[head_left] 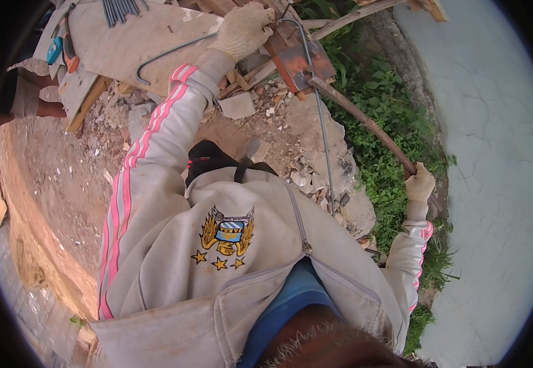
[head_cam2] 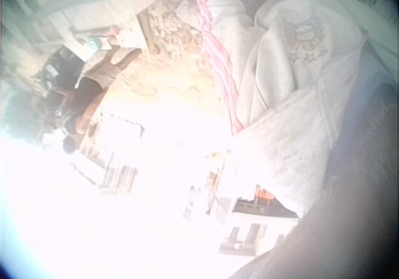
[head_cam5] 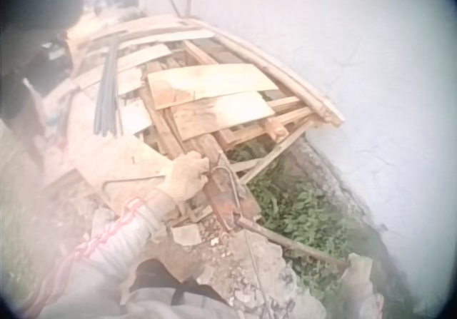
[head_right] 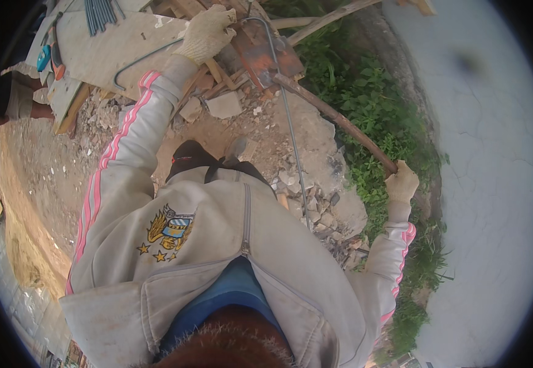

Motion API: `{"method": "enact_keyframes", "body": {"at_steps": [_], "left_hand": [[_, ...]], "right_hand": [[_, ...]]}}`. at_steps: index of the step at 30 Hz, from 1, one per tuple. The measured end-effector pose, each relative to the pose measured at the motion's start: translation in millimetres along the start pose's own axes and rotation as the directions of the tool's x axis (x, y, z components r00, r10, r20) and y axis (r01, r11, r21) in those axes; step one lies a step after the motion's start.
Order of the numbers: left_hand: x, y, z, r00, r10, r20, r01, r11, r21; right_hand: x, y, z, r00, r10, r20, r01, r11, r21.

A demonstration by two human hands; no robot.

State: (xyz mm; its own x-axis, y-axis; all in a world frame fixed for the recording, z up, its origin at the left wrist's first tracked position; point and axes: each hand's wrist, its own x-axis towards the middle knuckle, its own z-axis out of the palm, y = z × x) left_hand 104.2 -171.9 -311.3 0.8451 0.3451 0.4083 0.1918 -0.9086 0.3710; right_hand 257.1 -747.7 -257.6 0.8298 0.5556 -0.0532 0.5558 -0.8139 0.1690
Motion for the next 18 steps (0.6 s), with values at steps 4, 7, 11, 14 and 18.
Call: {"method": "enact_keyframes", "body": {"at_steps": [4, 7, 11, 14, 18], "left_hand": [[1.4, -2.9, 1.8, 1.000, 0.013, 0.014, -0.013, 1.000, 0.009], [1.7, -2.6, 1.2, 0.999, 0.005, 0.036, -0.006, 1.000, 0.006], [2.3, -0.4, -2.2, 0.999, 0.022, 0.048, -0.021, 1.000, -0.007], [2.2, 2.1, -4.3, 0.999, 0.005, 0.049, -0.005, 1.000, 0.001], [2.2, 0.1, -2.2, 0.998, -0.007, 0.058, 0.006, 1.000, 0.022]], "right_hand": [[34.6, 14.8, 8.1, 0.993, -0.078, -0.087, 0.079, 0.997, 0.003], [58.6, 15.0, 6.3, 0.988, -0.110, -0.106, 0.112, 0.994, 0.011], [65.5, 22.7, 10.4, 0.991, -0.112, -0.071, 0.111, 0.994, -0.016], [55.0, 19.9, 18.8, 0.996, -0.070, -0.050, 0.068, 0.997, -0.047], [35.1, 3.1, 29.7, 0.996, -0.012, -0.090, 0.009, 0.999, -0.032]]}}
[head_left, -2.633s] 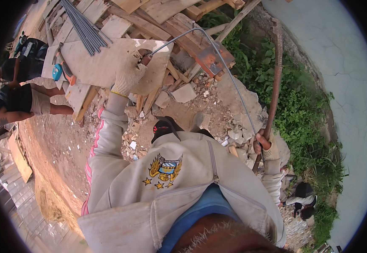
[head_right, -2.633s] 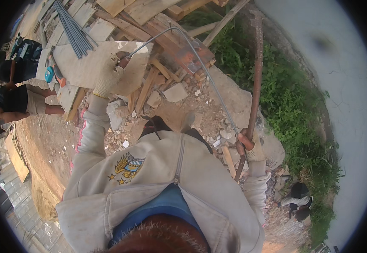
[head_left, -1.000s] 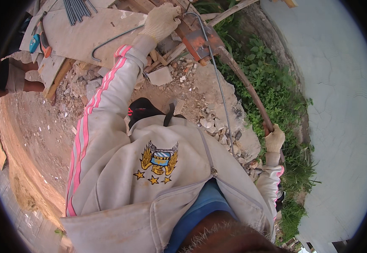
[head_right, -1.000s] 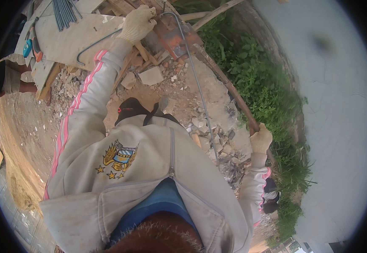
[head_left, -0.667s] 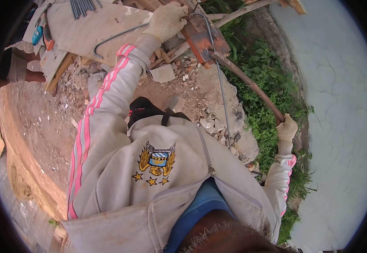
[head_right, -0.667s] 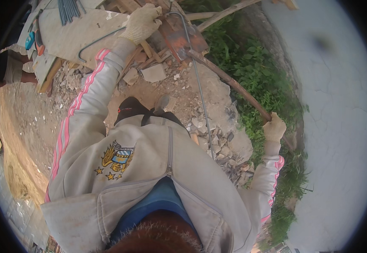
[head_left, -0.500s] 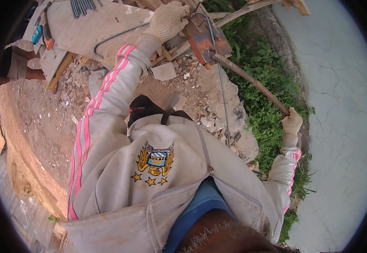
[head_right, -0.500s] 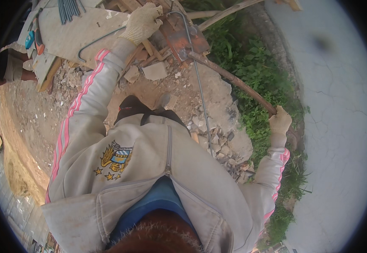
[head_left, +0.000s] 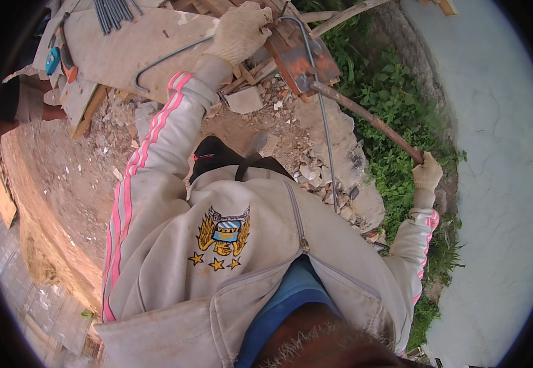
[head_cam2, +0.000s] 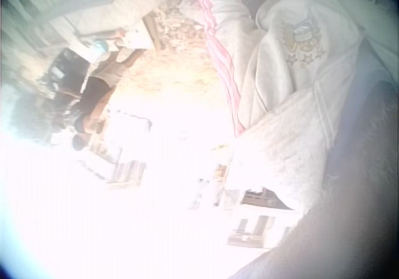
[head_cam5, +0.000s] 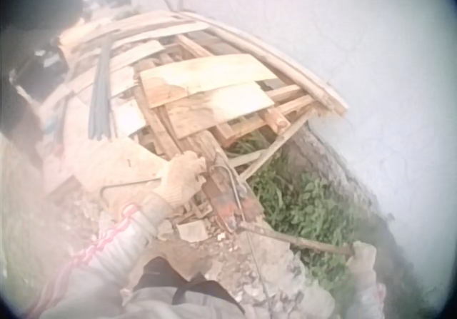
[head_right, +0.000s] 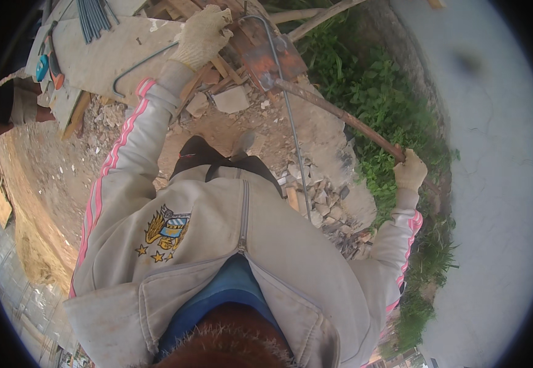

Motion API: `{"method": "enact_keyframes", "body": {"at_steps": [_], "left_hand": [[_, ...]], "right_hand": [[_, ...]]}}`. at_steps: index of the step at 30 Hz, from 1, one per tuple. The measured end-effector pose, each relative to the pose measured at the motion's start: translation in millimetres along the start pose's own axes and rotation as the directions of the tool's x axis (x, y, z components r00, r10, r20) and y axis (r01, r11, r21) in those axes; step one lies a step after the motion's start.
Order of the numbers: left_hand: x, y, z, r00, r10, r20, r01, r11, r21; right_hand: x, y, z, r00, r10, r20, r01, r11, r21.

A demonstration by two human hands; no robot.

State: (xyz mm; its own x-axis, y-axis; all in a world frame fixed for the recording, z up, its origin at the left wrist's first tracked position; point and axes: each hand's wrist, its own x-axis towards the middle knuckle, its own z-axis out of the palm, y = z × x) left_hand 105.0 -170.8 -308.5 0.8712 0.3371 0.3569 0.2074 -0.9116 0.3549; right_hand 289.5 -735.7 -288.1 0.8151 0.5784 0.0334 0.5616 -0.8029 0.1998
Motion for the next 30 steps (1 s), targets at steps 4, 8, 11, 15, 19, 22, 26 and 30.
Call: {"method": "enact_keyframes", "body": {"at_steps": [4, 8, 11, 15, 19, 22, 26, 30], "left_hand": [[-0.5, -0.3, 1.0, 1.000, -0.018, 0.012, 0.018, 1.000, 0.003], [1.7, 4.2, 0.9, 0.999, -0.047, 0.019, 0.047, 0.999, 0.005], [1.7, 4.5, -1.7, 0.998, -0.057, 0.017, 0.057, 0.998, 0.023], [2.1, 1.4, 2.6, 0.999, 0.013, -0.045, -0.011, 0.999, 0.040], [2.2, -2.7, 3.2, 0.999, 0.023, -0.047, -0.022, 1.000, 0.021], [-1.3, 0.6, -0.5, 0.999, 0.003, -0.033, -0.003, 1.000, 0.004], [-0.8, 2.2, -1.0, 1.000, -0.005, -0.015, 0.005, 1.000, -0.002], [3.9, -0.3, 0.9, 0.999, -0.009, 0.044, 0.009, 1.000, 0.002]], "right_hand": [[-1.2, -1.8, -8.0, 1.000, -0.006, -0.014, 0.006, 1.000, 0.002], [-7.2, 2.2, -3.0, 0.999, 0.037, -0.010, -0.037, 0.999, 0.002], [-12.4, -0.4, 1.1, 0.997, 0.077, -0.011, -0.077, 0.996, 0.040], [-22.4, -10.4, -6.9, 0.990, 0.139, -0.011, -0.139, 0.990, 0.038], [-34.5, -15.7, -3.4, 0.991, 0.136, 0.006, -0.136, 0.990, -0.023], [-67.9, -42.7, -6.8, 0.952, 0.273, 0.136, -0.272, 0.962, -0.028], [-116.2, -78.1, -7.0, 0.902, 0.371, 0.221, -0.375, 0.927, -0.029], [-158.2, -109.3, -9.8, 0.878, 0.430, 0.209, -0.442, 0.897, 0.011]]}}
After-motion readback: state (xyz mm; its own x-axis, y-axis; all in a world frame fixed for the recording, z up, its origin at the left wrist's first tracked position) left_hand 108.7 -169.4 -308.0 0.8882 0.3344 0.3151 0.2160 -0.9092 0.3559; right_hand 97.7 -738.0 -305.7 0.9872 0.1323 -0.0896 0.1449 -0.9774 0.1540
